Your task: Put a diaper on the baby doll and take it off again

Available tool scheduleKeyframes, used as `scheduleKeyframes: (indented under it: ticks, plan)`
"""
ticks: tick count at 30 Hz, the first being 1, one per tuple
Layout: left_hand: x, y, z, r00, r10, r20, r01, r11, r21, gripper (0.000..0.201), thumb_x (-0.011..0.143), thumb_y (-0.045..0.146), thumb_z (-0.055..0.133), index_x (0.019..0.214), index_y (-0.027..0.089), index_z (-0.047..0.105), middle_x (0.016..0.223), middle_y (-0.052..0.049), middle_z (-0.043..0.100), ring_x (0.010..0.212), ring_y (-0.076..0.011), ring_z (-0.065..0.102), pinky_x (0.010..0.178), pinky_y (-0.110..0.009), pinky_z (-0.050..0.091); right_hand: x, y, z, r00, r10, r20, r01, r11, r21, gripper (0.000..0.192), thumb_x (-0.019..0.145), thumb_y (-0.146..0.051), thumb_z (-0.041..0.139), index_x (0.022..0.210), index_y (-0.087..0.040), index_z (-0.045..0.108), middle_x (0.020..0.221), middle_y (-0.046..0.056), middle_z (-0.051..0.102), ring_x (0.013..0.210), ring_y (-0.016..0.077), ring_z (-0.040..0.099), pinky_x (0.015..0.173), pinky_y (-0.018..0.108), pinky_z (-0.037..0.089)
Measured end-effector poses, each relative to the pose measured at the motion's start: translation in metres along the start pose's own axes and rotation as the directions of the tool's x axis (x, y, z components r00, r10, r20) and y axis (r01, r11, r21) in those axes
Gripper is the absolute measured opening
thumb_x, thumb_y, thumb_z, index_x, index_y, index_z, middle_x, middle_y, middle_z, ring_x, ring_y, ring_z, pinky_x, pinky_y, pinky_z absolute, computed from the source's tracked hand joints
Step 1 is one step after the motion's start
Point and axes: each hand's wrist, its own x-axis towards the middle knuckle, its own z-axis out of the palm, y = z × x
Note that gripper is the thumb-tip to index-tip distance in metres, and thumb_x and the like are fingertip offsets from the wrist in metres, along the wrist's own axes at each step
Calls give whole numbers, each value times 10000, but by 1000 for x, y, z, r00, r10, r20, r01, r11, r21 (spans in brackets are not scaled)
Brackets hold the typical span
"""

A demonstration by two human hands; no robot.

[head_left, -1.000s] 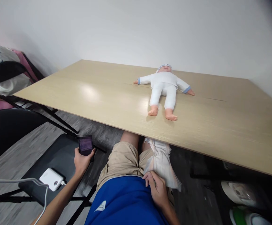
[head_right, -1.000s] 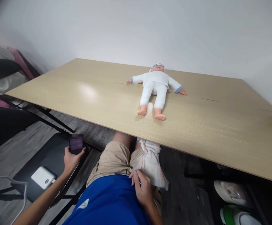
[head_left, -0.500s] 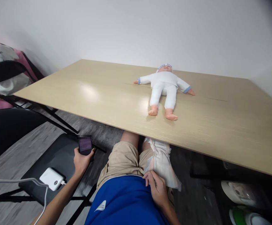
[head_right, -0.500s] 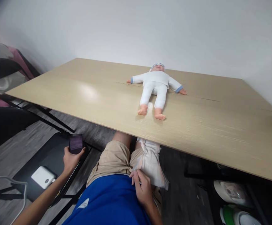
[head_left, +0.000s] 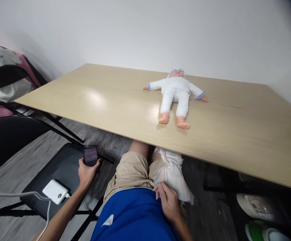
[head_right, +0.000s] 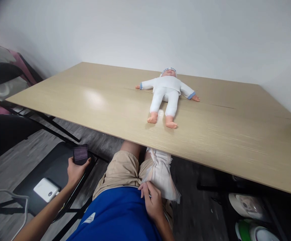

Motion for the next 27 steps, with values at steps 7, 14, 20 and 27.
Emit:
scheduleKeyframes:
  ticks: [7,14,20,27]
  plan:
    - [1,-1,0,1000,-15,9,14,1000,16,882,712,748,820,1340,218,502,1178,-145,740,1051,-374,743,897,-469,601,0,3,1,1000,0,5,0,1000,5,490,1168,-467,412,838,-220,678,655,5,599,634,187,631,716,292,498]
    - [2,-3,1,1000,-17,4,17,1000,10,872,714,748,819,1332,218,505,1194,-153,742,1065,-379,743,908,-479,602,-1,5,1,1000,5,3,-5,1000,9,487,1166,-475,418,846,-220,681,653,4,599,635,188,630,721,297,505]
    - [2,-5,2,1000,-23,11,23,1000,13,863,714,736,823,1329,222,503,1213,-153,741,1073,-372,743,917,-475,601,0,1,0,1000,8,-1,-8,1000,-2,505,1162,-502,415,841,-223,685,645,9,604,626,195,629,709,303,512]
    - [6,-11,4,999,-37,15,37,999,19,885,706,756,820,1333,222,496,1208,-157,746,1061,-376,749,899,-472,601,-1,0,1,1000,28,-1,-28,1000,8,505,1161,-507,416,855,-221,696,656,17,611,643,201,637,708,301,520]
